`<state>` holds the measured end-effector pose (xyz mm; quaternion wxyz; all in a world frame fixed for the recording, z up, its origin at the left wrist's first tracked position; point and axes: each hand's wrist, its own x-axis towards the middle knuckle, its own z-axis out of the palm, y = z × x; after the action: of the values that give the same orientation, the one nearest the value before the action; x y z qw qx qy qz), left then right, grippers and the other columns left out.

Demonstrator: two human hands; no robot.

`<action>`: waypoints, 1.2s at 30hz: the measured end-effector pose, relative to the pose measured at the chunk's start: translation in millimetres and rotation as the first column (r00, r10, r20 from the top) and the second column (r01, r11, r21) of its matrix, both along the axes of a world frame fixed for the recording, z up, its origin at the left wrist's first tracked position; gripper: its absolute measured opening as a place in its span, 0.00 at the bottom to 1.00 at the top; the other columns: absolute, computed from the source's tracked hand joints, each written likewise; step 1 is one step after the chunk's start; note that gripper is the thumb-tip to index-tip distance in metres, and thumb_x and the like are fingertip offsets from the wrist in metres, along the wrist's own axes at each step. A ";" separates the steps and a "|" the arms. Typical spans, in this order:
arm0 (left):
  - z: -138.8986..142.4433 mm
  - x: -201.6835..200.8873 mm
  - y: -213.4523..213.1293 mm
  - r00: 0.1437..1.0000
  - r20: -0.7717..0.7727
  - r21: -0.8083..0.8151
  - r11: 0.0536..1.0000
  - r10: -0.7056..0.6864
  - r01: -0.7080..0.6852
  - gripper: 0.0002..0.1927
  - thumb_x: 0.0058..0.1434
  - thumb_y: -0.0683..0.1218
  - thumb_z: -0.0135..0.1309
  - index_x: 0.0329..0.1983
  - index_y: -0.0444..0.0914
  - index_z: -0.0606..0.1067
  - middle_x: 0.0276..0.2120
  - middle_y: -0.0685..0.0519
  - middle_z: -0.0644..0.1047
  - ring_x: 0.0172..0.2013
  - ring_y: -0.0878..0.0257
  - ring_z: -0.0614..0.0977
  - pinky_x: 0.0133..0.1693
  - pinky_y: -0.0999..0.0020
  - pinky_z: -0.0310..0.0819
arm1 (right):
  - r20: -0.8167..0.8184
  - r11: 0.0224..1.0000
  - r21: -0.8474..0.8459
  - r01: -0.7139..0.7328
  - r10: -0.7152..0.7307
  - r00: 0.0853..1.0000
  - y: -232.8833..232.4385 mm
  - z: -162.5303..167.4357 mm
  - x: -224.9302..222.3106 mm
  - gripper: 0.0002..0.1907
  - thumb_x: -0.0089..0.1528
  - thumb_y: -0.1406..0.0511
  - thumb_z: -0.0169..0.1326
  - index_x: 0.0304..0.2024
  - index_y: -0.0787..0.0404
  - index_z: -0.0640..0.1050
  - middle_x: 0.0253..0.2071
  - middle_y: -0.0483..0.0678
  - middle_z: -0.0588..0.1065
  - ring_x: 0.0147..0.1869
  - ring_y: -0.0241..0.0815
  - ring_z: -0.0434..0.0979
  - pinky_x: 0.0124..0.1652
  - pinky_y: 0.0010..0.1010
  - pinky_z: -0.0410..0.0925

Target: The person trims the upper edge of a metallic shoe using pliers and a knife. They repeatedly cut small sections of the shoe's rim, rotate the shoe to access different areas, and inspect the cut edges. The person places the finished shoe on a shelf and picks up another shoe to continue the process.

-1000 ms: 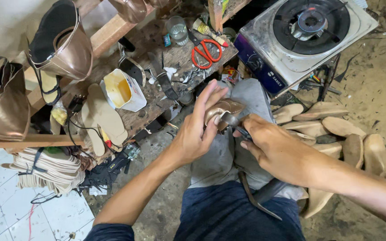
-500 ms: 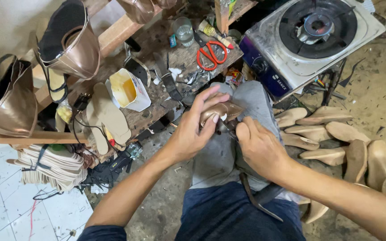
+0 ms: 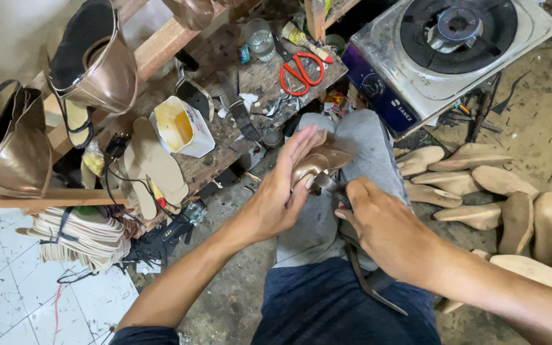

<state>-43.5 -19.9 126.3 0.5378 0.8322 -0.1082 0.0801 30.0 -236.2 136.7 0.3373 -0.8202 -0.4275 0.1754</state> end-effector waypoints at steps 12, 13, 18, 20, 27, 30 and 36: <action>1.1 10.8 -2.2 0.968 -0.239 -0.277 0.951 0.072 -0.139 0.30 0.71 0.33 0.42 0.75 0.35 0.53 0.70 0.41 0.69 0.67 0.57 0.73 0.64 0.66 0.69 | 0.327 0.985 0.171 -0.024 -0.034 0.944 16.0 -43.6 2.2 0.12 0.55 0.73 0.53 0.40 0.69 0.67 0.37 0.63 0.71 0.39 0.67 0.76 0.38 0.50 0.69; 2.3 10.0 -1.5 0.975 -0.213 -0.239 0.964 0.063 -0.114 0.30 0.70 0.32 0.41 0.75 0.35 0.52 0.71 0.41 0.68 0.68 0.56 0.73 0.65 0.66 0.68 | 0.340 0.989 0.142 -0.040 -0.011 0.940 12.1 -39.4 4.7 0.13 0.53 0.74 0.53 0.40 0.68 0.67 0.37 0.63 0.71 0.40 0.67 0.76 0.39 0.49 0.69; 5.8 4.4 2.3 0.983 -0.178 -0.172 0.983 0.035 -0.066 0.33 0.68 0.31 0.40 0.76 0.36 0.50 0.73 0.41 0.65 0.70 0.55 0.71 0.67 0.64 0.67 | -0.044 0.997 0.012 -0.081 0.082 0.996 -0.1 -17.7 16.6 0.11 0.63 0.66 0.56 0.38 0.67 0.68 0.30 0.62 0.74 0.41 0.69 0.75 0.37 0.54 0.66; 4.1 4.3 3.0 0.986 -0.164 -0.169 0.984 0.028 -0.056 0.34 0.68 0.30 0.39 0.76 0.36 0.49 0.73 0.41 0.63 0.71 0.55 0.70 0.68 0.64 0.66 | -0.015 1.000 0.019 -0.020 0.020 1.000 3.9 -20.9 15.5 0.12 0.62 0.65 0.56 0.40 0.66 0.69 0.31 0.62 0.76 0.38 0.68 0.76 0.35 0.54 0.67; -5.0 8.6 1.9 0.963 -0.267 -0.366 0.924 0.014 -0.115 0.31 0.69 0.32 0.44 0.74 0.36 0.53 0.73 0.41 0.65 0.67 0.56 0.72 0.63 0.67 0.68 | 0.163 0.962 0.267 0.047 -0.094 0.982 24.7 -62.9 -7.2 0.13 0.61 0.66 0.57 0.39 0.69 0.67 0.31 0.63 0.74 0.36 0.68 0.77 0.34 0.53 0.68; -3.0 5.3 2.8 0.972 -0.226 -0.236 0.965 0.059 -0.114 0.30 0.70 0.33 0.45 0.73 0.36 0.54 0.71 0.41 0.67 0.67 0.56 0.74 0.63 0.67 0.70 | 0.264 0.981 0.196 -0.010 -0.043 0.963 18.2 -58.7 -2.5 0.12 0.58 0.71 0.54 0.41 0.70 0.68 0.35 0.65 0.74 0.39 0.68 0.76 0.37 0.52 0.68; 0.4 2.0 2.6 0.983 -0.170 -0.139 0.986 0.071 -0.095 0.30 0.70 0.32 0.45 0.73 0.35 0.53 0.70 0.42 0.68 0.68 0.57 0.74 0.63 0.66 0.71 | -0.214 0.982 0.173 -0.080 0.117 0.970 4.3 -33.0 9.9 0.11 0.63 0.68 0.55 0.42 0.69 0.70 0.32 0.61 0.77 0.40 0.65 0.79 0.36 0.49 0.70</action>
<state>-41.5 -17.3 126.7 0.6007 0.7981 -0.0226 0.0413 39.9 -231.9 103.7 0.4402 -0.7425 -0.4401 0.2473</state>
